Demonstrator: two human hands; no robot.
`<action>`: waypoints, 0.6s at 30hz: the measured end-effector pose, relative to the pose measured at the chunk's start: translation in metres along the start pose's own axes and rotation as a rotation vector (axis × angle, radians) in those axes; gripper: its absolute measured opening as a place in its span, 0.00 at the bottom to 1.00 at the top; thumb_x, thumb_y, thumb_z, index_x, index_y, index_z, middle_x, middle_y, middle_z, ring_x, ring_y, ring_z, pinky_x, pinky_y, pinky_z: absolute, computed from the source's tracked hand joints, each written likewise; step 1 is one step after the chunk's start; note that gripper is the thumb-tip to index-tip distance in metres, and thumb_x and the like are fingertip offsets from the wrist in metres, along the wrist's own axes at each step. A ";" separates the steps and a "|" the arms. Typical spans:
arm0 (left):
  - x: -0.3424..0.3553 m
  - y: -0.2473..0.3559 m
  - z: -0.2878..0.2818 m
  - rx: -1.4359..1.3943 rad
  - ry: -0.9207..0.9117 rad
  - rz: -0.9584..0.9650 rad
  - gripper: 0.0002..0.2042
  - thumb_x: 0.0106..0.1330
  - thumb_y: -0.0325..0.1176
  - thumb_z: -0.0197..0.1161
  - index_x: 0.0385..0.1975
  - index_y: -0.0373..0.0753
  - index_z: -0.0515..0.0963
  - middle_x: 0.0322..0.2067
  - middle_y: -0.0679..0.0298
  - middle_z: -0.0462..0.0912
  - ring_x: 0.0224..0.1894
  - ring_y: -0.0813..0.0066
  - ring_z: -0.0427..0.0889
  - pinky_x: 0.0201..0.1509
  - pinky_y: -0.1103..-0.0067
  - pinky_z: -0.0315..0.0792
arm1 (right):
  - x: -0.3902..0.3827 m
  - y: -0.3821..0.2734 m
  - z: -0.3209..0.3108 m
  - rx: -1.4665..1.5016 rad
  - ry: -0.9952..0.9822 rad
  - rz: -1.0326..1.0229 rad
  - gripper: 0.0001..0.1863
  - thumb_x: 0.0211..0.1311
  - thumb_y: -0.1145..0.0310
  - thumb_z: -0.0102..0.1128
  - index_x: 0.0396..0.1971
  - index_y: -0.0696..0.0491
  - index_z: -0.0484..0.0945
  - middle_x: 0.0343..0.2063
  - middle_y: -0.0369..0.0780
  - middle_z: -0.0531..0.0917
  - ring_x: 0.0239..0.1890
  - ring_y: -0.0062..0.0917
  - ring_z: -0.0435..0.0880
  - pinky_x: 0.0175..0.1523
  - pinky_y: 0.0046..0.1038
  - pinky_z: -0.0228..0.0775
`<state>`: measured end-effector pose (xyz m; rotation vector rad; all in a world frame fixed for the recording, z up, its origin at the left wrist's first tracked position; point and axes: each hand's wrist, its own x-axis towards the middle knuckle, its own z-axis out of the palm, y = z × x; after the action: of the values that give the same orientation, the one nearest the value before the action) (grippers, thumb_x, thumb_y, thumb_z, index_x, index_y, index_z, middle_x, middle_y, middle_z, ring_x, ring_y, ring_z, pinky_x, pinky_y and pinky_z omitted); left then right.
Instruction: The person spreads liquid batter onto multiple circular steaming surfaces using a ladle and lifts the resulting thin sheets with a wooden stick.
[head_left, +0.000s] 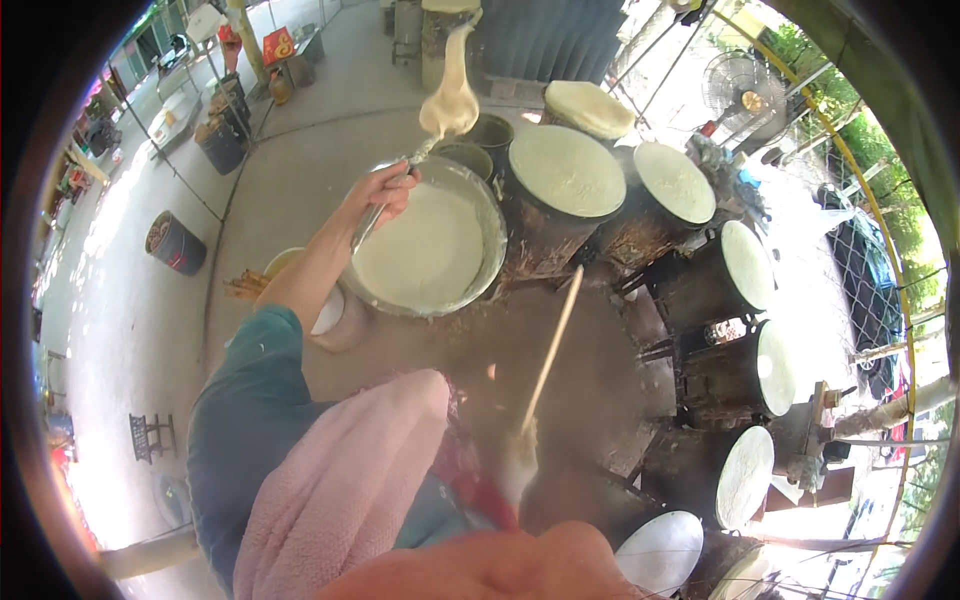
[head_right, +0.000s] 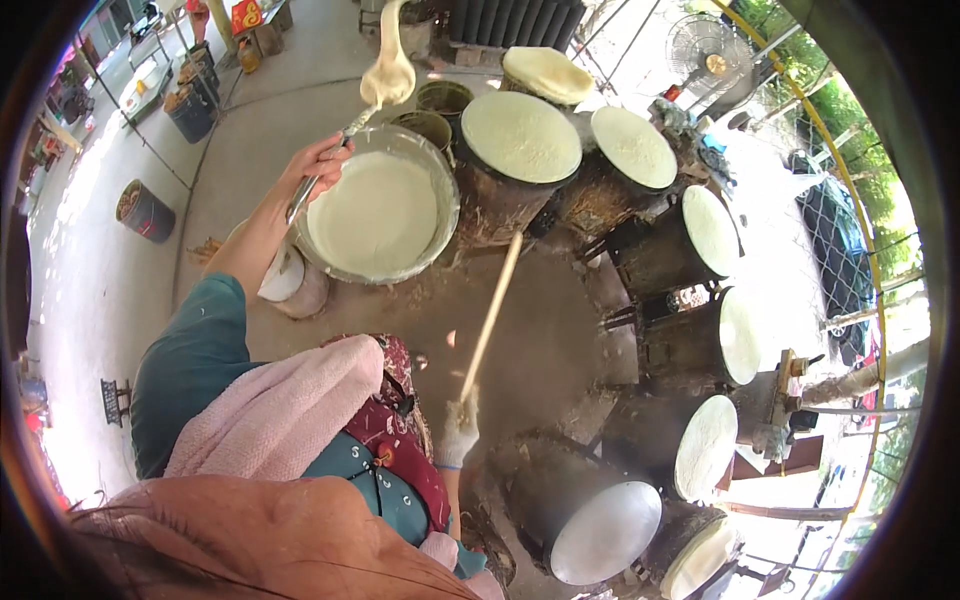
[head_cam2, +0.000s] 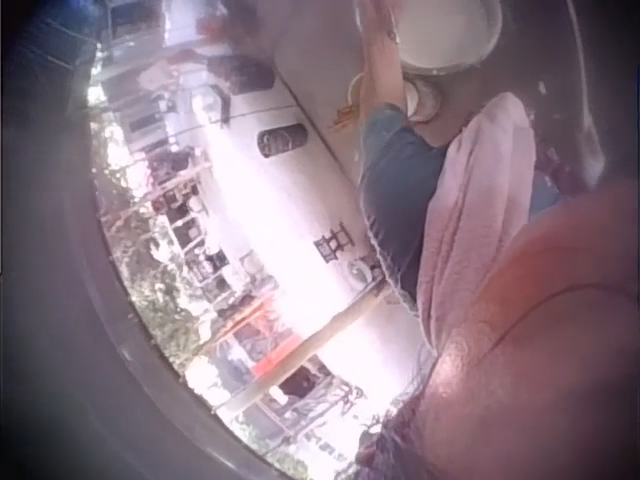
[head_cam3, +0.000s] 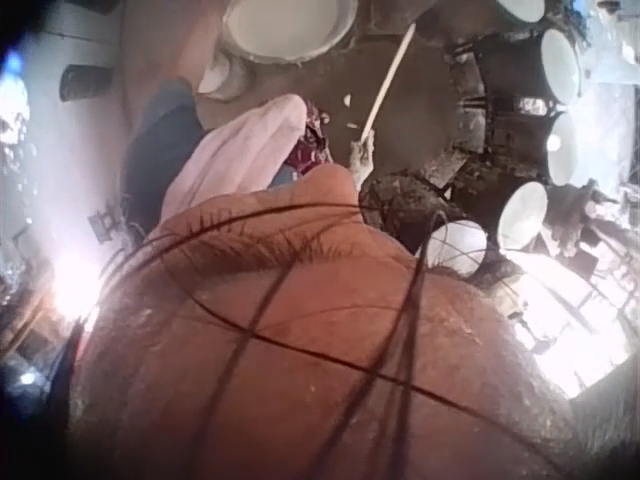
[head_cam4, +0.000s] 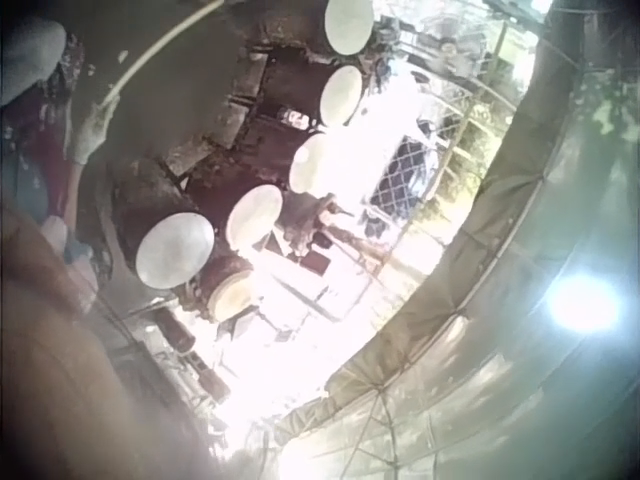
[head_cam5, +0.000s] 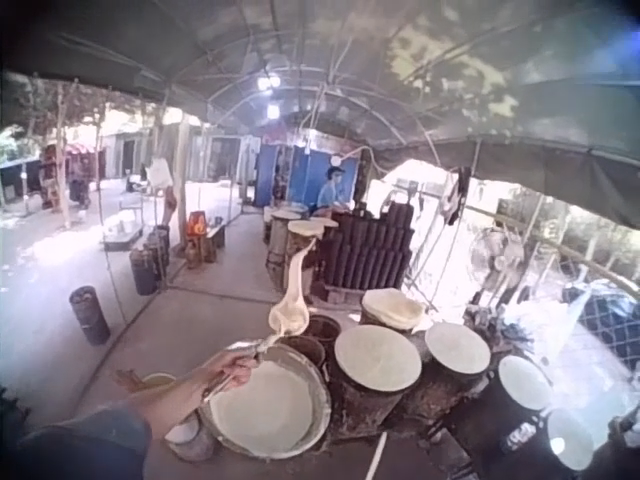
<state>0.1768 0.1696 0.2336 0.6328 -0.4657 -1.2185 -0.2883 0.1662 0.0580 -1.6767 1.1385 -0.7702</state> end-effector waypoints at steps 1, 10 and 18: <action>0.010 0.005 0.003 -0.032 0.164 -0.029 0.13 0.70 0.38 0.44 0.38 0.32 0.65 0.14 0.78 0.60 0.07 0.95 0.55 0.13 0.90 0.51 | 0.002 0.003 -0.002 0.327 0.046 0.258 0.24 0.60 0.75 0.52 0.58 0.61 0.63 0.55 0.44 0.70 0.48 0.20 0.72 0.49 0.19 0.68; 0.050 -0.040 0.067 0.731 0.245 -0.024 0.12 0.69 0.38 0.46 0.29 0.35 0.68 0.13 0.73 0.61 0.09 0.86 0.57 0.10 0.86 0.50 | -0.004 0.035 -0.028 0.332 0.480 0.410 0.24 0.59 0.73 0.55 0.55 0.64 0.65 0.46 0.41 0.76 0.44 0.20 0.75 0.48 0.21 0.69; 0.140 -0.164 0.140 0.445 -0.353 -0.913 0.14 0.69 0.38 0.46 0.29 0.31 0.68 0.13 0.72 0.62 0.06 0.88 0.56 0.10 0.87 0.49 | -0.062 0.049 -0.037 0.458 0.876 0.531 0.26 0.58 0.75 0.55 0.57 0.61 0.63 0.53 0.41 0.72 0.51 0.22 0.72 0.54 0.21 0.65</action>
<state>0.0108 -0.0267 0.2267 1.0763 -0.7978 -2.1405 -0.3603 0.2045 0.0262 -0.5734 1.7233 -1.3291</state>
